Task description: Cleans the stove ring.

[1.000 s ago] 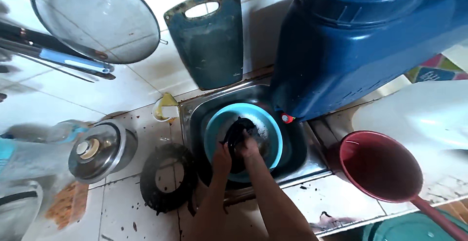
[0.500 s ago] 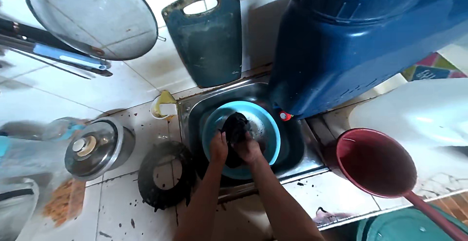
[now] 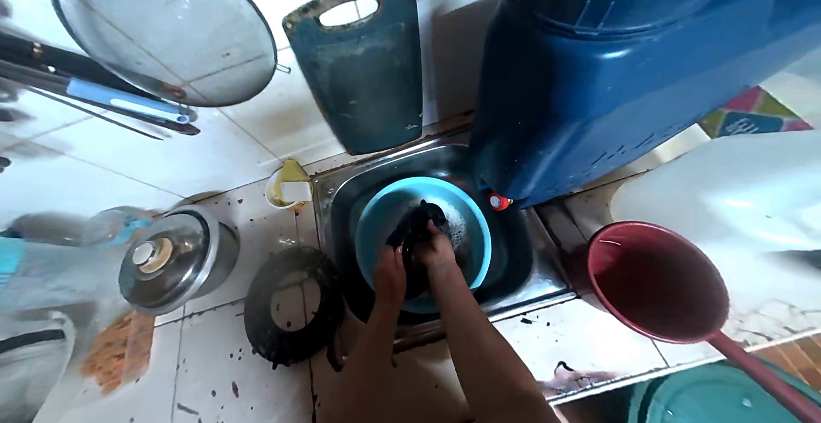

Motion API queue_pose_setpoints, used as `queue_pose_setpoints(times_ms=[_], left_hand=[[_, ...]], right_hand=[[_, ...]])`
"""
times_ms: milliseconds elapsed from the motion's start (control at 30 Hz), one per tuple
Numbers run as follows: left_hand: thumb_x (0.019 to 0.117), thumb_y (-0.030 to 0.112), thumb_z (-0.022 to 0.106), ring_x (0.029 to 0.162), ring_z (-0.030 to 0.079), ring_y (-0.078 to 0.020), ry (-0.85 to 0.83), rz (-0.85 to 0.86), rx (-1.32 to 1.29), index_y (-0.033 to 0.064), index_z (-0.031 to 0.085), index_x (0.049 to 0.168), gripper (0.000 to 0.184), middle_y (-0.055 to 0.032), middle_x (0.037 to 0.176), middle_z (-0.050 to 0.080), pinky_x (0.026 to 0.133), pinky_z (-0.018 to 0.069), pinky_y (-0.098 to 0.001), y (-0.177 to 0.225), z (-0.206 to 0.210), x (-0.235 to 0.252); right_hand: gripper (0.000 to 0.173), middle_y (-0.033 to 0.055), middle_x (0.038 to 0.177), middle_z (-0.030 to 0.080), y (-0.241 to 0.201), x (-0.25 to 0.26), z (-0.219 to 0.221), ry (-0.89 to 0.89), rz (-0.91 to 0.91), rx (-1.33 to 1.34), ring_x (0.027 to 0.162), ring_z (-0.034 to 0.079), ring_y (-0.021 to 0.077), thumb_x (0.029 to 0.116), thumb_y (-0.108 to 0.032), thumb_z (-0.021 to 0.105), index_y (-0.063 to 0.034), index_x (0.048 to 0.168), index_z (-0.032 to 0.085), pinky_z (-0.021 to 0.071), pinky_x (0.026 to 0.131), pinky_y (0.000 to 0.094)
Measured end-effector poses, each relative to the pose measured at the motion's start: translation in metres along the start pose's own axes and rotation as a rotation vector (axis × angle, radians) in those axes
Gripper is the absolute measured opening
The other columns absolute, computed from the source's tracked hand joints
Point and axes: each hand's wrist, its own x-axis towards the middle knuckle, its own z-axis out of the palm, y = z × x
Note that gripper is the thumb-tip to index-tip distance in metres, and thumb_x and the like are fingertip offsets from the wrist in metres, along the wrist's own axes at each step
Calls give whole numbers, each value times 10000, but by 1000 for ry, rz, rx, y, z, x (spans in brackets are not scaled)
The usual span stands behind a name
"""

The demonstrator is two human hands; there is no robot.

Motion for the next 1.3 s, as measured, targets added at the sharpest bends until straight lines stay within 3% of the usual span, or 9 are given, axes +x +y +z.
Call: queue_pose_setpoints(times_ms=[133,233,433,567,700,833,1000,1100,1300], left_hand=[[1090,265,488,1209,606,-401,-89,-225,-113,-125,461,1379,486,-322,1305,579,1052,485,-506,-4,-15,6],[1062,303,544,1324,546,-395,-196,-155,-31,-100,422,1460,579,-311,1428,522,1126,437,-499,-1,-26,34],[1123,208,388,1157,657,-394,-244,-83,119,-118,588,1266,408,-302,1191,659,1030,494,-504,21,-26,40],[1117,212,412,1115,676,-402,-186,-84,85,-118,599,1250,402,-304,1150,673,1004,512,-512,12,-15,26],[1110,212,439,1099,683,-413,-183,-83,88,-114,606,1252,393,-297,1134,682,984,525,-521,14,-5,19],[1101,209,464,1065,692,-436,-52,-102,43,-126,623,1217,389,-307,1098,692,963,530,-552,13,-2,20],[1064,137,518,932,713,-433,82,28,-5,-173,649,1084,337,-317,985,693,874,563,-537,-6,7,8],[1087,169,485,1018,696,-451,6,-118,-37,-171,616,1182,377,-334,1058,685,938,536,-550,0,5,4],[1039,310,599,1291,566,-387,-173,-224,-131,-91,396,1470,622,-307,1405,533,1104,458,-495,1,-21,37]], right_hand=[[381,185,1238,614,17,-2,-6,33,-116,-157,1084,628,244,1074,-201,540,18,1378,474,544,930,422],[330,166,1052,678,35,-8,-21,-54,-180,-458,898,677,200,1021,-128,633,48,1281,531,585,805,379],[439,211,1078,646,14,-12,-19,265,-328,-355,936,646,267,1085,-340,522,69,1233,581,545,848,467],[481,125,1180,590,-8,-9,-16,-68,-52,-18,1026,610,215,1128,-426,245,-65,1377,441,539,863,413],[361,137,1144,571,-9,1,4,40,-27,249,1004,594,247,1111,-336,354,-58,1313,462,532,850,451],[330,176,1194,625,17,-6,-8,18,-137,-251,1026,634,218,1082,-181,520,40,1328,509,545,886,373],[276,95,1079,594,0,5,-7,-24,-22,-43,927,610,181,1100,-259,445,-61,1287,493,543,794,367],[356,146,1230,604,13,6,-15,-51,-108,-128,1077,616,200,1111,-243,434,1,1368,472,535,925,370],[344,144,1055,681,22,-2,-31,-126,-154,-781,897,658,171,1023,-204,645,39,1254,568,556,804,353]])
